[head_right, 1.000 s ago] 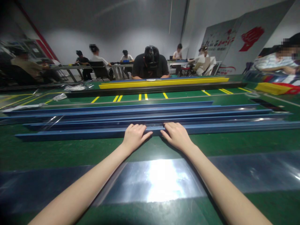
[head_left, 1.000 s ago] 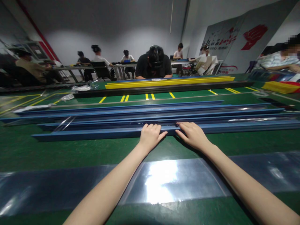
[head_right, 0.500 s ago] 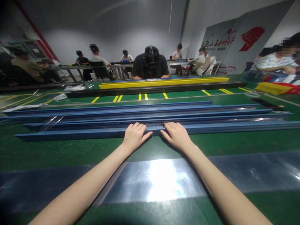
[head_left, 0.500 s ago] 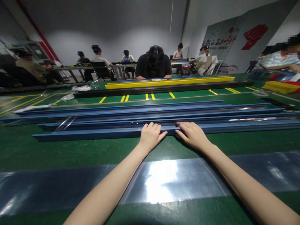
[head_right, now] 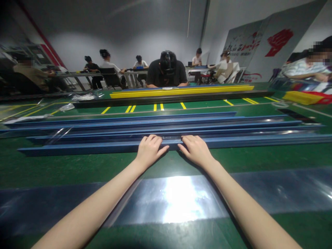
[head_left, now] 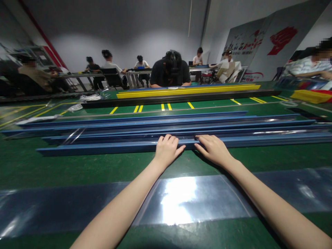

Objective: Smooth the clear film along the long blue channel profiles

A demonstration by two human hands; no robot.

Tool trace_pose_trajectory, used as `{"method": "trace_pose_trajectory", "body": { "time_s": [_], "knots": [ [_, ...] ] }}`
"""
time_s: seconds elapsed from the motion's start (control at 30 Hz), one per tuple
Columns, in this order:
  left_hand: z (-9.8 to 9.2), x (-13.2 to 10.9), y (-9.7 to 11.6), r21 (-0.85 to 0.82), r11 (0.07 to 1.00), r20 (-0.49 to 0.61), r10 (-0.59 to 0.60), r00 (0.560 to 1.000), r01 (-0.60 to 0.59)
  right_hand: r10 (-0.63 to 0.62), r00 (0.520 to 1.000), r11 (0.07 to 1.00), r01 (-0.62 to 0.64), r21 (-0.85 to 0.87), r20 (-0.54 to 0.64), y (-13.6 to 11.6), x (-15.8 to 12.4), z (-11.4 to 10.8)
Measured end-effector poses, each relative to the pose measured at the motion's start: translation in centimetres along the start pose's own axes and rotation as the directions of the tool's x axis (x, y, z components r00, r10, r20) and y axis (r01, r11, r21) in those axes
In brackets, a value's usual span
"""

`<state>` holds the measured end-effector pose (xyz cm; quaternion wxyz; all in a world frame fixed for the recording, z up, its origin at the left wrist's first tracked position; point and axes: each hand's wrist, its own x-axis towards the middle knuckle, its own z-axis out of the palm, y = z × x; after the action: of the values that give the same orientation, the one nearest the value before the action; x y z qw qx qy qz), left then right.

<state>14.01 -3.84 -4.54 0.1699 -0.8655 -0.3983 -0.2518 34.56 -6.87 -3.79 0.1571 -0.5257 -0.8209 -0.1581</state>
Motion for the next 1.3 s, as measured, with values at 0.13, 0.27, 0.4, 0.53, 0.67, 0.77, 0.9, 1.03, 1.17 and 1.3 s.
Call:
{"method": "trace_pose_trajectory", "body": {
  "time_s": [0.13,0.27,0.4,0.53,0.67,0.77,0.9,1.03,1.17,1.3],
  "knots": [
    [-0.01,0.0,0.06,0.0,1.0,-0.004,-0.006,1.0,0.006,0.001,1.0,1.0,-0.001,-0.003,-0.006,0.01,0.0,0.04],
    [0.01,0.02,0.03,-0.005,1.0,-0.009,-0.006,1.0,0.006,0.001,1.0,1.0,-0.001,0.0,-0.008,0.01,0.0,0.07],
    [-0.02,0.03,0.01,-0.011,1.0,-0.002,-0.004,1.0,0.004,0.009,1.0,1.0,-0.009,-0.001,0.001,-0.02,0.01,0.03],
    [-0.14,0.03,0.02,-0.012,1.0,-0.012,0.0,1.0,0.0,0.013,1.0,1.0,-0.013,0.003,0.0,-0.03,0.0,0.03],
    [-0.31,0.07,0.02,0.008,1.0,-0.013,-0.014,1.0,0.014,0.017,1.0,1.0,-0.017,0.006,0.0,0.0,-0.05,0.11],
    [-0.39,0.09,0.03,0.028,0.999,-0.006,-0.028,1.0,0.028,0.032,0.999,0.999,-0.032,0.007,-0.001,0.02,-0.09,0.2],
    [-0.39,0.09,0.06,0.023,0.999,-0.007,-0.045,0.999,0.045,0.036,0.999,0.999,-0.036,0.019,-0.009,0.12,-0.11,0.35],
    [-0.32,0.09,0.11,0.029,0.998,-0.004,-0.056,0.998,0.057,0.047,0.999,0.998,-0.047,0.029,-0.009,0.27,-0.1,0.51],
    [-0.26,0.1,0.14,0.032,0.997,-0.01,-0.063,0.998,0.064,0.056,0.998,0.998,-0.055,0.037,-0.023,0.26,-0.09,0.53],
    [-0.25,0.1,0.13,0.042,0.997,-0.017,-0.065,0.998,0.065,0.058,0.998,0.998,-0.058,0.029,-0.026,0.19,-0.07,0.51]
  ]
}}
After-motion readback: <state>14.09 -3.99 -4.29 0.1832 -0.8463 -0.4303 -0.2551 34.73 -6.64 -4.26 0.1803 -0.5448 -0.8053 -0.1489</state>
